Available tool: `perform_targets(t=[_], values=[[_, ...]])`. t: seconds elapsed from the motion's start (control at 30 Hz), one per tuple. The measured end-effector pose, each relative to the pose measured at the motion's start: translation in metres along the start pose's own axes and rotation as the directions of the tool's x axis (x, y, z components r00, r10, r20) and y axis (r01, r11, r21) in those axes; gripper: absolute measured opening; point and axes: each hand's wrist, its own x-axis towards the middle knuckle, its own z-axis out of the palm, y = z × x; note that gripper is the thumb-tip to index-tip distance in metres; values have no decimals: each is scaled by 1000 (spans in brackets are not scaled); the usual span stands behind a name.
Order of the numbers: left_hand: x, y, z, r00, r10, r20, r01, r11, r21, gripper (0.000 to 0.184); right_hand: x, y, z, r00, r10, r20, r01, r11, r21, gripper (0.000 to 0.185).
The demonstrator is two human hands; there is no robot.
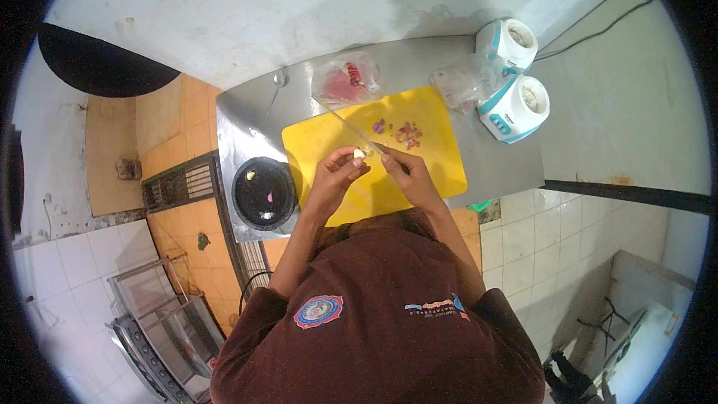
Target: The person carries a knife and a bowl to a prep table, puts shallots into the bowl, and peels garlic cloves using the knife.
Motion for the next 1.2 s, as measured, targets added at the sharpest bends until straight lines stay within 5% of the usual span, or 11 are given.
perform_targets(t=[0.37,0.53,0.8,1.2], values=[[2,-7,-8,998,69,12,-69,998,1,22,-4,-18,4,978,94,184,-105,993,46,45],[-1,-1,-5,998,63,19,-64,996,59,19,-2,-9,3,973,181,143,-183,983,-1,42],[-1,0,3,999,30,21,-31,999,39,21,-1,-1,6,996,82,34,-81,996,-45,41],[-2,4,4,999,6,-45,-3,997,78,26,3,13,1,990,136,31,-139,980,141,44]])
